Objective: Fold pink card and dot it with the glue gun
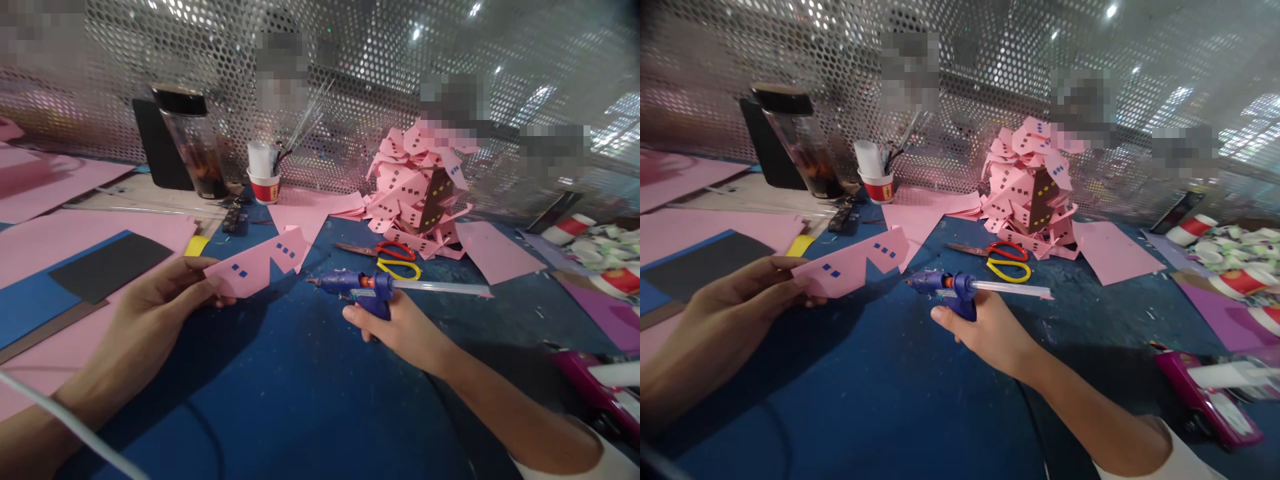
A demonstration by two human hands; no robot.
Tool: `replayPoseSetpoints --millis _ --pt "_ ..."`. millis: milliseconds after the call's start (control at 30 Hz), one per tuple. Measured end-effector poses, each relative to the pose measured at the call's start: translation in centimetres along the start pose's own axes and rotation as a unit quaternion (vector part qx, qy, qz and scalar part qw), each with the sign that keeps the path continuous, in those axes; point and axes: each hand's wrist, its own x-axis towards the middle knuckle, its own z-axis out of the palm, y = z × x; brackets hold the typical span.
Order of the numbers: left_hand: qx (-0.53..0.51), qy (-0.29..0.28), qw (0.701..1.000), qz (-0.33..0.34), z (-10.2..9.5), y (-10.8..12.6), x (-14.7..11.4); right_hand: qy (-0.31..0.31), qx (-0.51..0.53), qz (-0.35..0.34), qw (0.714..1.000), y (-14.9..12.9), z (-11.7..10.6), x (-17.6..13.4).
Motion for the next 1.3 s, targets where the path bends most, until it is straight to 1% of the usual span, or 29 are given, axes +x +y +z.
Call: replayPoseSetpoints --millis 100,233,333,400,433,533,633,833,1067,1300 --pt "0.003 -0.013 1.0 0.005 0.0 -0.1 0.0 0.012 0.007 -0.028 0.999 -0.1 0.9 -0.3" --pt "0.027 -0.039 0.999 0.01 0.1 0.1 0.0 0.035 -0.02 -0.057 0.998 0.4 2.6 -0.9" --pt "0.034 -0.048 0.998 0.002 0.2 0.4 -0.2 0.079 -0.054 -0.064 0.993 0.8 3.7 -1.3" --pt "0.03 -0.056 0.998 -0.002 0.3 0.6 -0.3 0.114 -0.071 -0.096 0.986 0.6 4.2 -1.4" --pt "0.028 -0.061 0.998 -0.002 0.3 0.7 -0.4 0.117 -0.077 -0.117 0.983 0.4 4.4 -1.4" --pt "0.023 -0.074 0.997 0.005 0.5 1.1 -0.6 0.073 -0.093 -0.163 0.979 -0.7 4.6 -1.2" --pt "0.014 -0.077 0.997 0.007 0.7 1.4 -0.7 0.052 -0.1 -0.176 0.978 -1.6 4.9 -1.0" --pt "0.012 -0.098 0.995 0.003 0.6 1.2 -0.6 0.078 -0.116 -0.181 0.973 -1.4 5.1 -0.9" --pt "0.02 -0.093 0.995 0.016 0.7 1.2 -0.6 0.08 -0.116 -0.201 0.969 -0.7 5.3 -0.5" --pt "0.017 -0.108 0.994 0.012 0.6 1.4 -0.7 0.097 -0.137 -0.205 0.964 -0.6 5.5 -0.5"
